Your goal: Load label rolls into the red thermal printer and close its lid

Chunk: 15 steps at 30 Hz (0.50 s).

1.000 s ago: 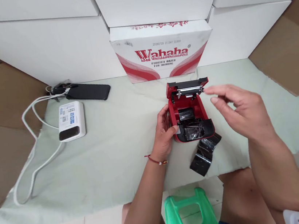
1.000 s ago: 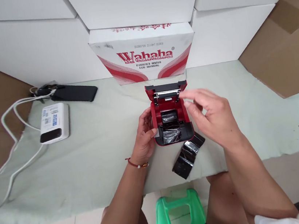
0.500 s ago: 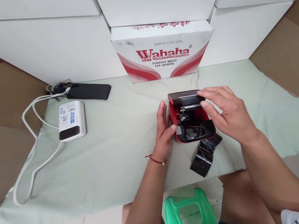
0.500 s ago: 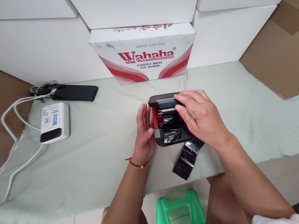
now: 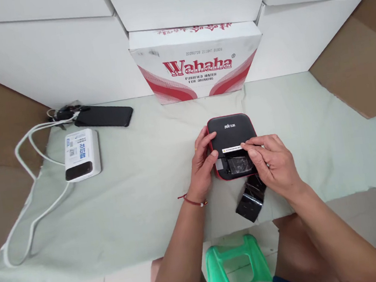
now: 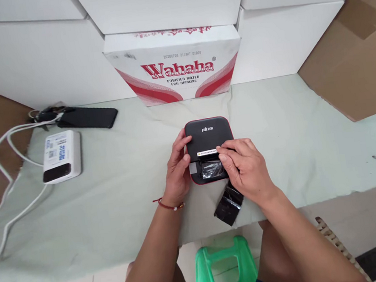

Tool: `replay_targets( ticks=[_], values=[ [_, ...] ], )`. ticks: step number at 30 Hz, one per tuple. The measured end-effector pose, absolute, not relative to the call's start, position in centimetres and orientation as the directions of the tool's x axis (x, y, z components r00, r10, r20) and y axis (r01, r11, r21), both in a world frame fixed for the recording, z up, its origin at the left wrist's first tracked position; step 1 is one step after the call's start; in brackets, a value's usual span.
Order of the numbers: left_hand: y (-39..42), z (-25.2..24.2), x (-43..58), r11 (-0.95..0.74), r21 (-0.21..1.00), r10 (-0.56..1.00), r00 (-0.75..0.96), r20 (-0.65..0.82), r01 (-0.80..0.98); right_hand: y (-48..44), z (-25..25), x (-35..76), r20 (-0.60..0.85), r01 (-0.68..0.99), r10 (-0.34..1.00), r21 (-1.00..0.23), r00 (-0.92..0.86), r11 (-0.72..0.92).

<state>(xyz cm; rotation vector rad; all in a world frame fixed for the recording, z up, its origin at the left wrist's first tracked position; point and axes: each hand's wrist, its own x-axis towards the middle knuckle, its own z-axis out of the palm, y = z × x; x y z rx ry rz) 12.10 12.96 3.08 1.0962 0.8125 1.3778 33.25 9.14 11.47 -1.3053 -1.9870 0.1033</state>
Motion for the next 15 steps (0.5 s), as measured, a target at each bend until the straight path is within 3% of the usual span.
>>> replay_targets(
  ticks=[9, 15],
  values=[
    [13.5, 3.5, 12.5, -0.02, 0.868, 0.996, 0.064, 0.06, -0.497, 8.9, 10.9, 32.7, 0.554, 0.779, 0.821, -0.451, -0.138, 0.435],
    [13.2, 4.0, 12.5, -0.035, 0.857, 0.991, 0.093, 0.097, -0.514, 8.9, 9.9, 31.7, 0.611, 0.776, 0.79, -0.479, -0.041, 0.41]
  ],
)
